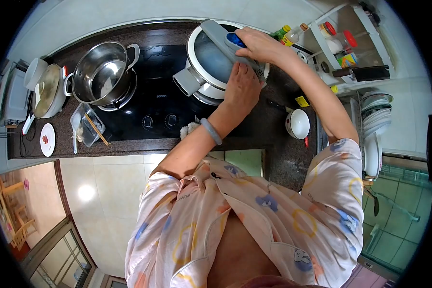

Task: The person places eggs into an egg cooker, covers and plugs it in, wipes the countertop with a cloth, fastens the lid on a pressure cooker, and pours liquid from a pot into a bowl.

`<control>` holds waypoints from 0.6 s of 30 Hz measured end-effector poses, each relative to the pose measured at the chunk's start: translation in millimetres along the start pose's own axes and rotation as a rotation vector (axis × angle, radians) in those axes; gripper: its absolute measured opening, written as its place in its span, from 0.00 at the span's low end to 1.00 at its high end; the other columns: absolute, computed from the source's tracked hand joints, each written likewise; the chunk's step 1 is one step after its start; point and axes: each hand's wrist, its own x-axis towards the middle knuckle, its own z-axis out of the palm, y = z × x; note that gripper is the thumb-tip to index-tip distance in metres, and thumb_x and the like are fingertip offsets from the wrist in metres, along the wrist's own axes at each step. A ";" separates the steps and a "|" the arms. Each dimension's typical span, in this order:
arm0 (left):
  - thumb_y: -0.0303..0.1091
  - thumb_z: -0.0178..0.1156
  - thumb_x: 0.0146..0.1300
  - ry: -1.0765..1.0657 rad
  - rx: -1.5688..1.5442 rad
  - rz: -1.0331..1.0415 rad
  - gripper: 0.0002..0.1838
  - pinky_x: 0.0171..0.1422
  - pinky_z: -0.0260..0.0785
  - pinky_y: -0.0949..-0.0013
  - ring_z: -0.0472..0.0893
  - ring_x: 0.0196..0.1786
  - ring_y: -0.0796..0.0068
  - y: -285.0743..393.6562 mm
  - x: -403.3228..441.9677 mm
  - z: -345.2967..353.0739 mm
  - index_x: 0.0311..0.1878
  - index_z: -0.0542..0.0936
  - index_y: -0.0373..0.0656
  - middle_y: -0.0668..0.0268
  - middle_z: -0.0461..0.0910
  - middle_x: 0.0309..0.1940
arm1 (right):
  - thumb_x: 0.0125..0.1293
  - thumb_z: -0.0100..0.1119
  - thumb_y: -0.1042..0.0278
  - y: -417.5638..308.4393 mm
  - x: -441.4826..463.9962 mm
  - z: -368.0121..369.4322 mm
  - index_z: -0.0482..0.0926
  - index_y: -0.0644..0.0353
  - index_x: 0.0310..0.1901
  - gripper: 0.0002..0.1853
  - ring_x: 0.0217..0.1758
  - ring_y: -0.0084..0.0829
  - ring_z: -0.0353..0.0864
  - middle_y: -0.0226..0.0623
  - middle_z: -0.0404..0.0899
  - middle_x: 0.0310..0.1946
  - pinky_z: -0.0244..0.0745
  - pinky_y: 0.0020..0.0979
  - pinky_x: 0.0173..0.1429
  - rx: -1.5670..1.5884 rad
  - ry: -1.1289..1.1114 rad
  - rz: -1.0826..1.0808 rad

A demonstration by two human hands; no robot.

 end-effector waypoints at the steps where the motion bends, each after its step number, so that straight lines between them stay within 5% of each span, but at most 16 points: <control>1: 0.45 0.55 0.69 0.008 0.022 -0.005 0.25 0.73 0.57 0.55 0.71 0.61 0.55 0.7 -0.4 0.7 0.51 0.79 0.27 0.49 0.75 0.52 | 0.64 0.63 0.55 -2.4 0.3 -1.8 0.72 0.69 0.55 0.26 0.58 0.53 0.74 0.55 0.75 0.52 0.70 0.43 0.61 0.000 -0.048 0.031; 7: 0.45 0.55 0.68 0.051 0.039 0.016 0.24 0.73 0.56 0.53 0.70 0.61 0.55 2.5 -2.1 3.3 0.48 0.81 0.28 0.48 0.76 0.52 | 0.66 0.58 0.49 -12.8 4.0 4.2 0.75 0.67 0.51 0.26 0.53 0.51 0.79 0.57 0.78 0.50 0.74 0.46 0.57 -0.012 0.041 0.161; 14: 0.45 0.56 0.67 -0.039 -0.058 -0.030 0.23 0.73 0.56 0.54 0.71 0.60 0.55 -1.2 3.5 -3.7 0.48 0.81 0.30 0.50 0.76 0.53 | 0.62 0.61 0.46 4.2 4.1 19.7 0.75 0.67 0.52 0.30 0.55 0.51 0.78 0.56 0.78 0.51 0.73 0.44 0.58 0.101 0.162 0.073; 18: 0.36 0.63 0.60 0.185 -0.312 -0.037 0.20 0.72 0.59 0.51 0.72 0.61 0.54 -1.2 -19.1 -31.3 0.50 0.78 0.31 0.52 0.77 0.51 | 0.62 0.63 0.46 9.2 4.0 21.9 0.72 0.67 0.57 0.32 0.55 0.51 0.76 0.54 0.76 0.52 0.70 0.40 0.59 0.197 0.159 0.077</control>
